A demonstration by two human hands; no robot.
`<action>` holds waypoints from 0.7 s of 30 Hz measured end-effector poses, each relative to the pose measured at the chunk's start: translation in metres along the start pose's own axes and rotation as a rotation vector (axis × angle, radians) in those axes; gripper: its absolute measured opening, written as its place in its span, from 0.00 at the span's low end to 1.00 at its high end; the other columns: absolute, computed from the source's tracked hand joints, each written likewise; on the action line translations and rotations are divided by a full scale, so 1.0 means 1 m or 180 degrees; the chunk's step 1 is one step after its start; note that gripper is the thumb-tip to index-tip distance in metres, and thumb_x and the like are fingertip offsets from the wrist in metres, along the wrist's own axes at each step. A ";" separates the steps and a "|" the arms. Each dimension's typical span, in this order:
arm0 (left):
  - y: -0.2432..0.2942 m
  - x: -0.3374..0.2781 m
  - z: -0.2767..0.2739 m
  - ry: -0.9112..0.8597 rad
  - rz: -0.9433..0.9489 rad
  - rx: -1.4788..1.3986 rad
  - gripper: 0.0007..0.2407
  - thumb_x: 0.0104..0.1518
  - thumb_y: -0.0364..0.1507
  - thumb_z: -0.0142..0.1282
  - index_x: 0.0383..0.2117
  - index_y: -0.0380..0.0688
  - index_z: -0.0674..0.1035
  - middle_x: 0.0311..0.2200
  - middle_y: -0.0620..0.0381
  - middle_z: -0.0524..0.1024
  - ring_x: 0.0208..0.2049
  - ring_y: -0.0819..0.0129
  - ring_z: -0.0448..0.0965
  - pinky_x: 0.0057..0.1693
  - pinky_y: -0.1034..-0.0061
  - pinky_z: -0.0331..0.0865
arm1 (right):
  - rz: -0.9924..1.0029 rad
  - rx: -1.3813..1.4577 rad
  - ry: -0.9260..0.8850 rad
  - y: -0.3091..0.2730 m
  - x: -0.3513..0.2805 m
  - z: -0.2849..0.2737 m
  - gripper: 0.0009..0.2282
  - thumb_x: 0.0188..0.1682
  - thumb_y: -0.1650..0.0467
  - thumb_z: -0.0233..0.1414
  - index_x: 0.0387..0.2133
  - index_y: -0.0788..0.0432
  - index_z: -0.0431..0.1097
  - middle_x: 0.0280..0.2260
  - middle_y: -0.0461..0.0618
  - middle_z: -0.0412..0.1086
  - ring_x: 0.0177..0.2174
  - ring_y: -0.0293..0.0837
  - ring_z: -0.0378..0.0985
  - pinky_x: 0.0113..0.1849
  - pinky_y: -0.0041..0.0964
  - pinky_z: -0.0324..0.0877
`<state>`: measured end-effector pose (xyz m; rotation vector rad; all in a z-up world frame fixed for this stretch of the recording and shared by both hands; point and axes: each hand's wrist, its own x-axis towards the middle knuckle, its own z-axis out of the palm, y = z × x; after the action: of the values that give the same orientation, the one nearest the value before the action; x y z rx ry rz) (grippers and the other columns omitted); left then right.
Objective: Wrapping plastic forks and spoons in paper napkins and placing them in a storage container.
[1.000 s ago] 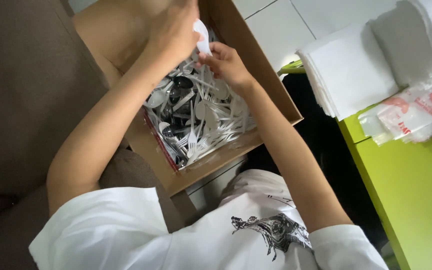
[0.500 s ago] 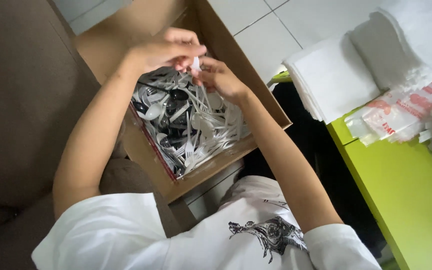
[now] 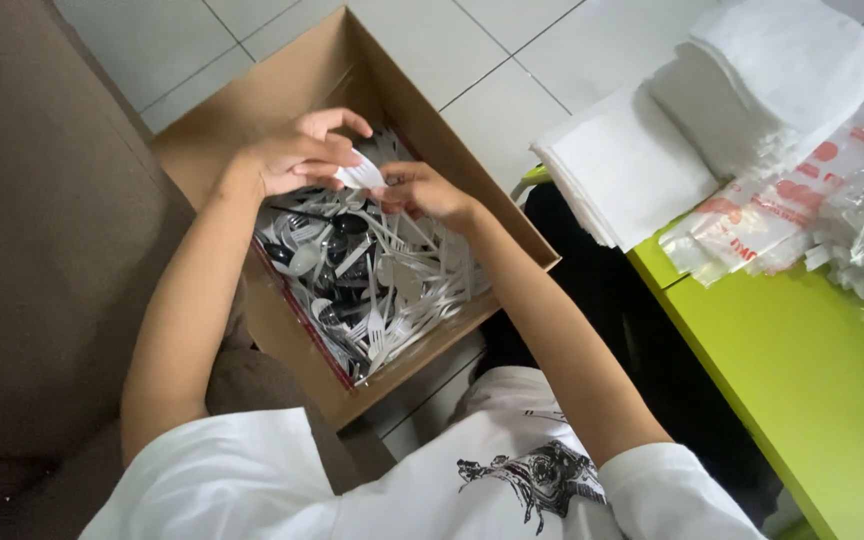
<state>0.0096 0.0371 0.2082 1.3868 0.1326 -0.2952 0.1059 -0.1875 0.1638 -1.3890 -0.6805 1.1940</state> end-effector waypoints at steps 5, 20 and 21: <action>0.006 -0.004 0.012 0.0546 -0.0567 0.0987 0.14 0.54 0.22 0.62 0.47 0.39 0.77 0.19 0.70 0.62 0.13 0.86 0.61 0.31 0.80 0.82 | -0.0241 -0.0398 0.0069 0.007 -0.001 0.005 0.03 0.50 0.70 0.57 0.31 0.57 0.76 0.15 0.48 0.64 0.17 0.36 0.56 0.21 0.27 0.54; -0.032 0.024 0.000 0.0993 -0.0210 0.1733 0.10 0.63 0.27 0.55 0.49 0.47 0.82 0.45 0.47 0.80 0.43 0.68 0.77 0.48 0.71 0.78 | 0.0041 -0.0399 0.0366 0.033 0.023 -0.001 0.13 0.57 0.59 0.50 0.33 0.56 0.73 0.19 0.48 0.68 0.22 0.40 0.72 0.25 0.32 0.66; -0.035 0.025 -0.007 0.0989 -0.0204 0.1721 0.10 0.63 0.27 0.55 0.49 0.47 0.82 0.45 0.47 0.80 0.43 0.68 0.77 0.48 0.71 0.78 | 0.0051 -0.0409 0.0370 0.032 0.021 -0.002 0.13 0.57 0.59 0.50 0.33 0.56 0.73 0.19 0.48 0.68 0.22 0.40 0.72 0.25 0.32 0.66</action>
<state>0.0245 0.0351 0.1672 1.9642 0.3750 -0.1704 0.1077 -0.1757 0.1275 -1.5610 -0.6745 1.0880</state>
